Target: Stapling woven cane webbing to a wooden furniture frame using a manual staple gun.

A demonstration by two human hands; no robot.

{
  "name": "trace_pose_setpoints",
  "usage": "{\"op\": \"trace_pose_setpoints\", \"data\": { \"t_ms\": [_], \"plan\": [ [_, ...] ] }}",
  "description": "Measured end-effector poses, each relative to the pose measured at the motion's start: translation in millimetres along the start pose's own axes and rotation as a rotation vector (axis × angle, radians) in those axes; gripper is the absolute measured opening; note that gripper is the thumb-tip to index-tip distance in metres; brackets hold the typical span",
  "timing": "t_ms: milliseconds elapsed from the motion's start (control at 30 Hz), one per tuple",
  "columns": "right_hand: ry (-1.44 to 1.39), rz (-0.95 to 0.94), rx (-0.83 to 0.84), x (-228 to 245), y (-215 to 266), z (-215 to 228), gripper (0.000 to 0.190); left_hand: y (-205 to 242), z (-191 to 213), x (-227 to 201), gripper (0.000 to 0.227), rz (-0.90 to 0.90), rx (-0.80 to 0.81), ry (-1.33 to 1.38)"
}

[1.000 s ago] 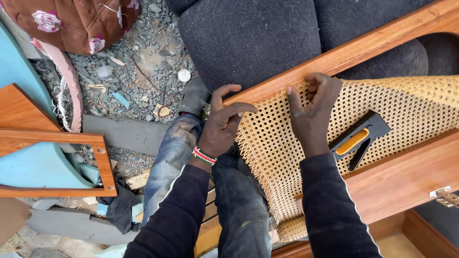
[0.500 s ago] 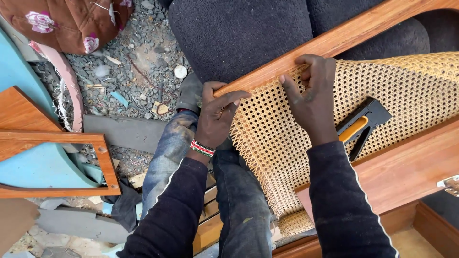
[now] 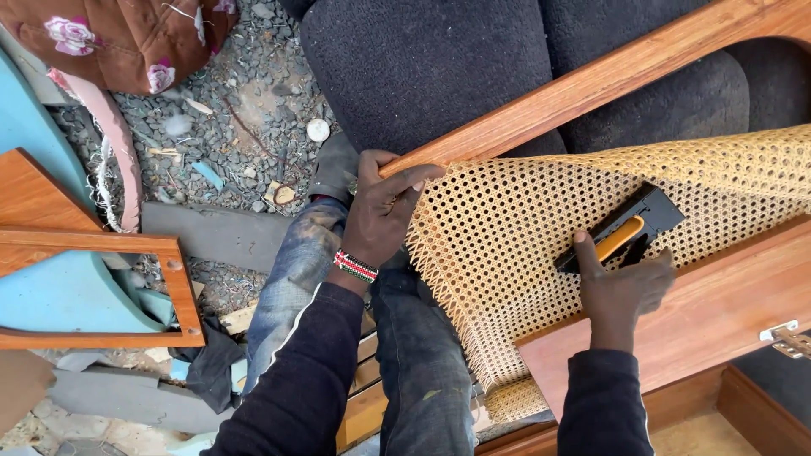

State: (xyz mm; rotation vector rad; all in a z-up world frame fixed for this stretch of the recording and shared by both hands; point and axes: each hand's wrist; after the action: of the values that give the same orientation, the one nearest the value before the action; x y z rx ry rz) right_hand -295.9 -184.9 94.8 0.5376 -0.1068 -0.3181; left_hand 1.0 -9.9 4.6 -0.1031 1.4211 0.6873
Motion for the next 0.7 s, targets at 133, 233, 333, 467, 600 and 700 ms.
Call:
{"op": "trace_pose_setpoints", "data": {
  "t_ms": [133,233,333,467,600,700],
  "plan": [
    [0.051,0.012,0.079,-3,-27,-3,0.132,-2,7,0,0.042,0.042,0.036,0.005],
    [-0.016,0.11,0.017,-9,-31,4,0.097,-2,12,-3,0.047,0.004,0.079,-0.015],
    [-0.532,0.111,0.091,-18,-19,27,0.061,-4,19,-1,0.051,-0.004,0.119,-0.012],
    [-1.324,0.284,0.612,-19,49,70,0.095,-6,22,7,0.054,0.016,0.174,0.008],
    [-1.773,0.233,1.078,20,128,65,0.096,-7,19,8,0.054,0.011,0.175,-0.024],
    [-1.436,0.259,1.234,-3,104,11,0.078,-8,22,-4,0.044,0.064,0.167,-0.027]
  ]
}}
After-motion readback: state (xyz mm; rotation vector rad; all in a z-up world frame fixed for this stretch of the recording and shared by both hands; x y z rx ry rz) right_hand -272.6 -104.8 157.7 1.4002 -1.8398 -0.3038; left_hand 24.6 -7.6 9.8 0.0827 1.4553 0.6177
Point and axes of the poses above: each hand's wrist, its own y-axis away from the middle knuckle, its own z-axis out of the back of the hand, x = y × z, and after that the axes turned 3 degrees about z, right-handed
